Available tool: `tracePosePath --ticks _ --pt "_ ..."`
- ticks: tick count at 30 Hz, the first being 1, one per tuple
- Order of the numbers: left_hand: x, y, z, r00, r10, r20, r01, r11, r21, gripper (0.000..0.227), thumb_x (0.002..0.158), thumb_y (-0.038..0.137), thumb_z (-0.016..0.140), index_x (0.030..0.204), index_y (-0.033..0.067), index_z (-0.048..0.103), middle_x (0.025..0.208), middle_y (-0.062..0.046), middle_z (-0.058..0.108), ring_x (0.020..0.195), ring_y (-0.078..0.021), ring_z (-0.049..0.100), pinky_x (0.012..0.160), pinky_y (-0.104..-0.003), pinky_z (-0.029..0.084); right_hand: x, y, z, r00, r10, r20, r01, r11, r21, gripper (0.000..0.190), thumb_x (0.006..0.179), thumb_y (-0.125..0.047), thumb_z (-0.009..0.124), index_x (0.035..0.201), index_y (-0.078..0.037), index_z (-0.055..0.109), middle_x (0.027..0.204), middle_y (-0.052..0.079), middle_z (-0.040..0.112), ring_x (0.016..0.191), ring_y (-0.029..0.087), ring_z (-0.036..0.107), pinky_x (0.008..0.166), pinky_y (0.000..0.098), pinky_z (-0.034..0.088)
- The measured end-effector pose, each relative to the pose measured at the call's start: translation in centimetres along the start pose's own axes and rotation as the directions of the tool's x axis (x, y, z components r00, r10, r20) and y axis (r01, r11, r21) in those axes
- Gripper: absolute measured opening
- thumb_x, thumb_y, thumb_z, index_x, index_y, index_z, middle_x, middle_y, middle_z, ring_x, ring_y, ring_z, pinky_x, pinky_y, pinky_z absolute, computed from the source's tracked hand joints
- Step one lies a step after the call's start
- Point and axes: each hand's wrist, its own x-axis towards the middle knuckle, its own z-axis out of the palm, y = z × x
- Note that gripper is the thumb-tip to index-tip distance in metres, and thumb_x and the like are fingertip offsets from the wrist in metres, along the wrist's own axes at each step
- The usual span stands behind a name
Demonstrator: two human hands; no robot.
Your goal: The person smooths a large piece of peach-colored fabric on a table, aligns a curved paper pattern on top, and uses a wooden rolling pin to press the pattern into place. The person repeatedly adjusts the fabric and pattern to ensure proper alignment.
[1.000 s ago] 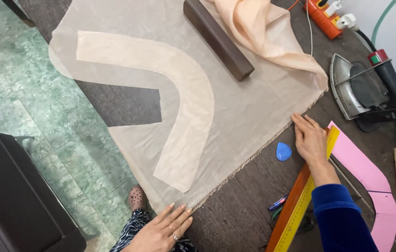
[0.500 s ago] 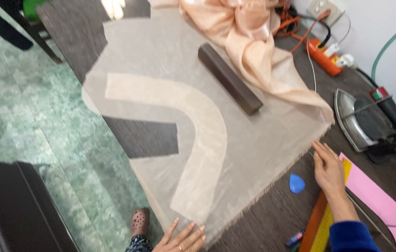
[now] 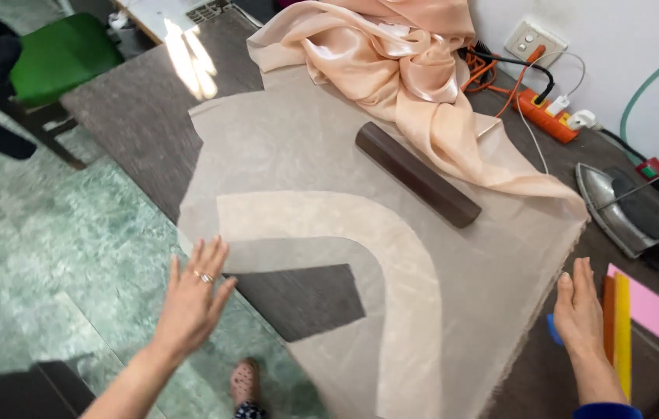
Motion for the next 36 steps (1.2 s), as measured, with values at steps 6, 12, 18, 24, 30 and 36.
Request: tracePosePath --ticks 6,12,18,24,30,36 --pt "9.1 -8.6 -1.8 0.993 0.068 0.097 -0.068 0.998 -0.004 0.060 0.094 0.035 0.042 0.148 0.0115 0.030 0.156 -0.009 0.029 0.147 -0.0339 0.015 0.111 -0.065 0.009 -4.5 -1.8 3.6 0.991 0.035 -0.128 -0.036 0.999 -0.004 0.059 0.101 -0.028 0.026 0.147 0.009 0.026 0.155 0.026 0.022 0.144 0.035 0.020 0.116 0.0403 0.013" --pt "17.4 -8.2 0.6 0.973 0.138 0.187 -0.140 0.990 -0.003 0.059 0.101 0.045 0.033 0.152 0.0145 0.031 0.157 -0.007 0.029 0.146 -0.0340 0.019 0.110 -0.069 0.014 -8.4 -4.5 3.2 0.975 0.152 -0.164 -0.153 0.988 0.010 0.051 0.105 -0.018 0.033 0.150 0.005 0.029 0.152 0.033 0.024 0.138 0.049 0.022 0.113 0.0600 0.016" --pt "24.1 -3.9 4.5 0.936 0.296 0.189 -0.291 0.955 -0.050 0.059 0.099 0.041 0.043 0.151 0.0125 0.034 0.155 -0.012 0.034 0.143 -0.0379 0.025 0.106 -0.072 0.019 -6.9 -5.1 4.7 0.969 0.195 -0.151 -0.193 0.981 0.032 0.050 0.105 -0.017 0.032 0.151 0.003 0.027 0.155 0.029 0.021 0.141 0.045 0.019 0.112 0.0612 0.012" --pt "29.3 -0.1 6.7 0.912 0.322 0.254 -0.322 0.946 -0.040 0.059 0.102 0.043 0.035 0.152 0.0132 0.031 0.157 -0.009 0.029 0.145 -0.0354 0.021 0.108 -0.069 0.018 -4.5 -5.6 5.5 0.973 0.176 -0.149 -0.182 0.983 -0.027 0.050 0.105 -0.018 0.035 0.149 0.003 0.030 0.153 0.030 0.025 0.140 0.047 0.021 0.107 0.0676 0.016" --pt "32.0 1.0 8.4 0.886 0.353 0.300 -0.361 0.932 -0.031 0.059 0.101 0.044 0.036 0.152 0.0146 0.031 0.157 -0.007 0.029 0.145 -0.0345 0.021 0.109 -0.068 0.018 -2.8 -6.0 5.6 0.968 0.203 -0.150 -0.208 0.978 -0.016 0.051 0.107 -0.027 0.030 0.149 0.001 0.031 0.155 0.027 0.023 0.143 0.043 0.017 0.108 0.0672 0.012" --pt "34.7 0.6 9.5 0.862 0.377 0.338 -0.392 0.920 -0.026 0.059 0.102 0.045 0.034 0.152 0.0154 0.030 0.158 -0.007 0.028 0.145 -0.0342 0.021 0.108 -0.069 0.019 -2.8 -6.3 5.7 0.963 0.215 -0.160 -0.224 0.974 -0.039 0.050 0.106 -0.020 0.034 0.151 0.000 0.029 0.155 0.028 0.023 0.141 0.048 0.017 0.106 0.0704 0.013"
